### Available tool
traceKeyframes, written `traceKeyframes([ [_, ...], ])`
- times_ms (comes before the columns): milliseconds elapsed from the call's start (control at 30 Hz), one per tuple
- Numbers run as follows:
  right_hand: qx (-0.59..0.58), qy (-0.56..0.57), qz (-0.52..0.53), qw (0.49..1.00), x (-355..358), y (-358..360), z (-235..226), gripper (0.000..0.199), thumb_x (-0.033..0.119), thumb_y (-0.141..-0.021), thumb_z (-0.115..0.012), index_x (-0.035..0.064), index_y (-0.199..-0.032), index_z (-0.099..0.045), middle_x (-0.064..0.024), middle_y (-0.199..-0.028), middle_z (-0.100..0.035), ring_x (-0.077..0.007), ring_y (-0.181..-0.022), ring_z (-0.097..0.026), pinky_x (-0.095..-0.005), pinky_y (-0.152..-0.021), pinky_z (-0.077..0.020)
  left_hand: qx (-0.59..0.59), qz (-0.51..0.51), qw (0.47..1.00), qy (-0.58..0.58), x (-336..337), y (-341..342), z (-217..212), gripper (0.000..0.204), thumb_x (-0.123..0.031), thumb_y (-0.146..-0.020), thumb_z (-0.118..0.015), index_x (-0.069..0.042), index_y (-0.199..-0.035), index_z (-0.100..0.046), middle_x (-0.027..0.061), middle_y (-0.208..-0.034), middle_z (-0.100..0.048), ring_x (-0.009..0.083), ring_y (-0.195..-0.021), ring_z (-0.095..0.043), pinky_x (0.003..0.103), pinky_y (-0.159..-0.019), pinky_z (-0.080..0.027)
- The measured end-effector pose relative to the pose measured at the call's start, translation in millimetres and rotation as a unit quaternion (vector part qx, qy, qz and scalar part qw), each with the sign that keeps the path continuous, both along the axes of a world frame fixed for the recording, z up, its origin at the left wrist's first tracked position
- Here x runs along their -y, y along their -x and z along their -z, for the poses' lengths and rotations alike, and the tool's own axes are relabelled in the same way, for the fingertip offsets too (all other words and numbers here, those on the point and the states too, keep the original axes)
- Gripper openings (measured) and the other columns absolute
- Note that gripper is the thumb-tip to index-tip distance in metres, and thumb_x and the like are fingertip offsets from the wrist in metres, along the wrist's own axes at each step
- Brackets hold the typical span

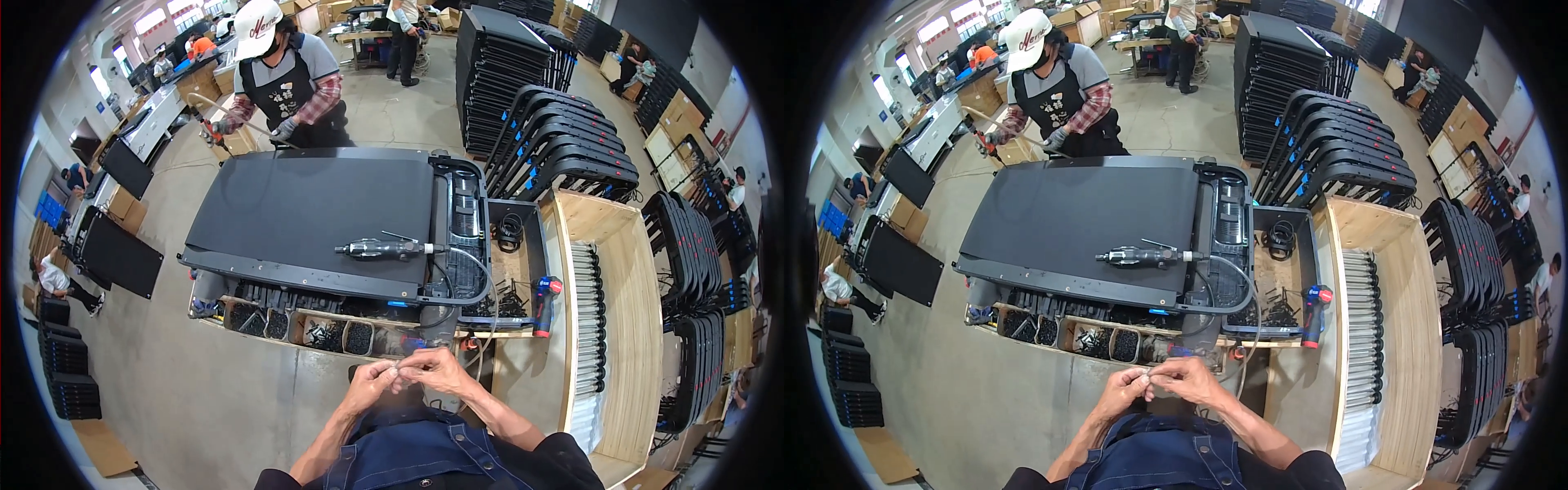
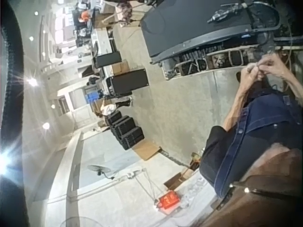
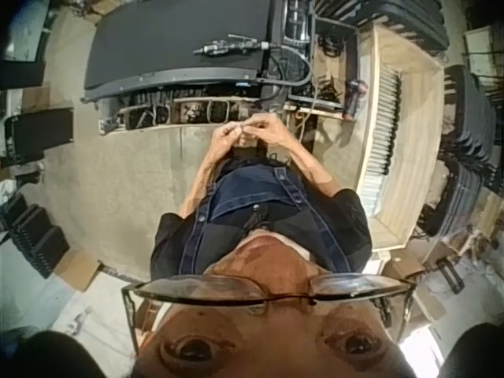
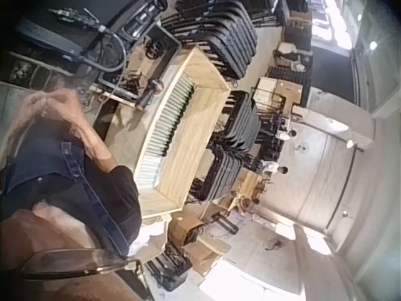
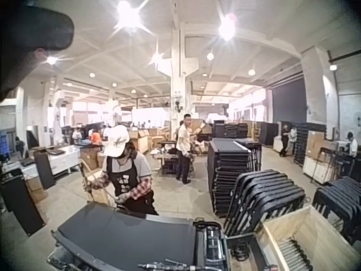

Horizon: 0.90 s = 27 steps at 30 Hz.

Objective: Assembling the base and motor housing of treadmill units on a factory assembly line.

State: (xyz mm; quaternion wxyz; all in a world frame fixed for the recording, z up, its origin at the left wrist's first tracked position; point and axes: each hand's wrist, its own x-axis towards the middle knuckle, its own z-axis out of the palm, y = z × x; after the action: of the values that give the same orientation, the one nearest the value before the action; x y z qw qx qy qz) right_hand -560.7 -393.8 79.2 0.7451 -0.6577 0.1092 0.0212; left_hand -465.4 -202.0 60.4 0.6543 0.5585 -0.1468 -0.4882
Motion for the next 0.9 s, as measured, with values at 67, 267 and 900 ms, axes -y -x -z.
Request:
traceKeyframes([
  [67,0.054,0.08,-0.012,0.995,-3,-11,3,0.017,0.01,-0.09,-0.075,0.0015,-0.105,-0.076,-0.0046,-0.083,-0.066,-0.0113,-0.072,-0.063,-0.0257,-0.063,-0.0498,-0.045,0.018,0.999,0.011,-4,-16,3,0.022,-0.018,-0.101,-0.061,0.002,-0.11,-0.065,0.0055,-0.085,-0.067,0.0122,-0.078,-0.065,0.027,-0.072,-0.053],
  [267,0.026,0.068,0.1,0.992,-49,-38,-2,0.016,0.012,-0.089,-0.077,0.004,-0.103,-0.077,0.0023,-0.08,-0.06,-0.0058,-0.073,-0.05,-0.0244,-0.062,-0.0387,-0.204,0.091,0.972,0.075,-15,-68,4,0.021,-0.02,-0.098,-0.068,-0.002,-0.109,-0.066,0.0064,-0.09,-0.069,0.0146,-0.077,-0.067,0.029,-0.07,-0.055],
  [900,-0.027,-0.045,0.168,0.984,-71,-71,10,0.018,0.017,-0.09,-0.077,0.0003,-0.097,-0.076,-0.0009,-0.082,-0.062,-0.0091,-0.073,-0.058,-0.0232,-0.06,-0.0471,-0.269,0.107,0.955,0.064,-30,-99,6,0.03,-0.031,-0.102,-0.062,-0.005,-0.115,-0.061,-0.001,-0.08,-0.06,0.0067,-0.065,-0.054,0.022,-0.058,-0.046],
])
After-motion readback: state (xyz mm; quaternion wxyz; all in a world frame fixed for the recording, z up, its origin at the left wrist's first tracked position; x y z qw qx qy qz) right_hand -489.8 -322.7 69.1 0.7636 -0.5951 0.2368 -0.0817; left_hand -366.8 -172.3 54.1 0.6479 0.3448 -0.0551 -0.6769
